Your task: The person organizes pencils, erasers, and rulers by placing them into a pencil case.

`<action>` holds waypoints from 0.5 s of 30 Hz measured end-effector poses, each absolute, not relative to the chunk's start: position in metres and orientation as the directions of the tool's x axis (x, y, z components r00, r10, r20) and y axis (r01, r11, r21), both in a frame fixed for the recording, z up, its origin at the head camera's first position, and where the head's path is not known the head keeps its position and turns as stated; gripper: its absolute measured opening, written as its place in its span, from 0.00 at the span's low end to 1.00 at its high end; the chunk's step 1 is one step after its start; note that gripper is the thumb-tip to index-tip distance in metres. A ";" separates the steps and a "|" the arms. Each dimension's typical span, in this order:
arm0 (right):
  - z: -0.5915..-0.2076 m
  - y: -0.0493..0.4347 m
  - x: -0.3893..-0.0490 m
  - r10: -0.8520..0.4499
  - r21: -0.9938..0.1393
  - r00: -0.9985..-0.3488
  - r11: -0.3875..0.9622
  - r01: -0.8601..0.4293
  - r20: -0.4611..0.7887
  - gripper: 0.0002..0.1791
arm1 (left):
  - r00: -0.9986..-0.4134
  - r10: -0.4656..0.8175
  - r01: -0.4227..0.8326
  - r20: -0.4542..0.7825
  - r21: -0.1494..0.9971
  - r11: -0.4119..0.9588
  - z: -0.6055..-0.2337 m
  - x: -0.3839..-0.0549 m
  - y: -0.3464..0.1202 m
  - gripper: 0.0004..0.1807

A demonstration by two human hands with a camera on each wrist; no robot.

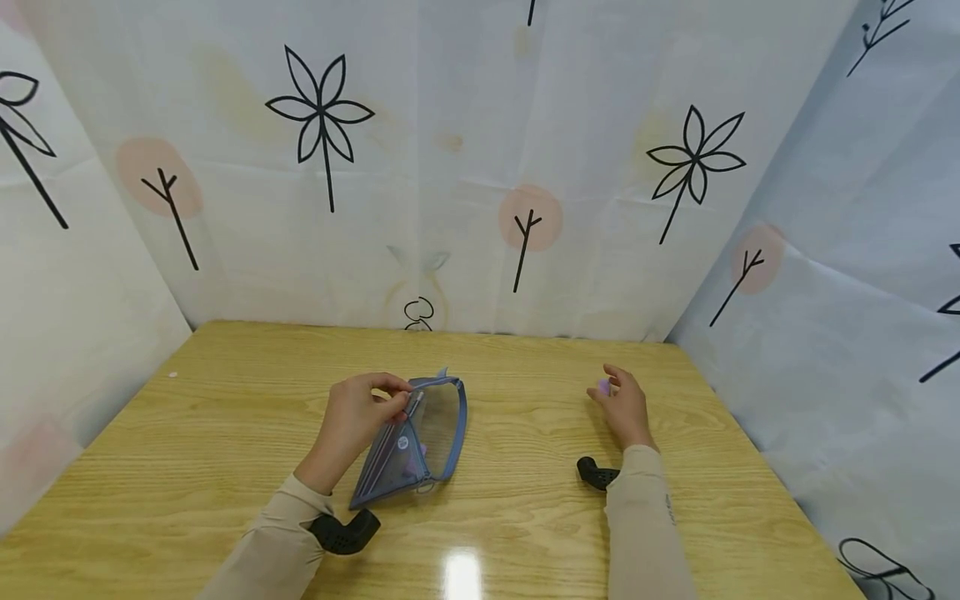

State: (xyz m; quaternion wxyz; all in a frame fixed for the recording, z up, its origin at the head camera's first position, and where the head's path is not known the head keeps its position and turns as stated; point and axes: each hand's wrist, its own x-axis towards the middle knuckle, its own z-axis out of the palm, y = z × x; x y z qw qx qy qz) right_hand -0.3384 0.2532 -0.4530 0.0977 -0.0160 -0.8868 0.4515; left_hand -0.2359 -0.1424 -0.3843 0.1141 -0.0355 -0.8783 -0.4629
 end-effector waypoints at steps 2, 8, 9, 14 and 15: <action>-0.456 0.255 -0.340 0.122 -0.799 -0.980 0.599 -0.055 0.160 0.35 | -0.972 -0.042 0.168 0.233 0.804 0.571 -0.384 -0.236 -0.142 0.06; -0.459 0.258 -0.344 0.134 -0.782 -0.978 0.622 -0.041 0.158 0.37 | -0.970 -0.039 0.173 0.239 0.797 0.579 -0.385 -0.236 -0.141 0.06; -0.459 0.258 -0.344 0.132 -0.776 -0.980 0.630 -0.032 0.147 0.37 | -0.971 -0.040 0.171 0.236 0.799 0.576 -0.385 -0.236 -0.141 0.06; -0.459 0.260 -0.345 0.119 -0.763 -0.989 0.646 0.011 0.087 0.39 | -0.976 -0.044 0.153 0.214 0.814 0.560 -0.385 -0.236 -0.140 0.06; -0.459 0.260 -0.345 0.116 -0.762 -0.990 0.648 0.012 0.083 0.39 | -0.976 -0.046 0.150 0.211 0.816 0.558 -0.386 -0.236 -0.140 0.06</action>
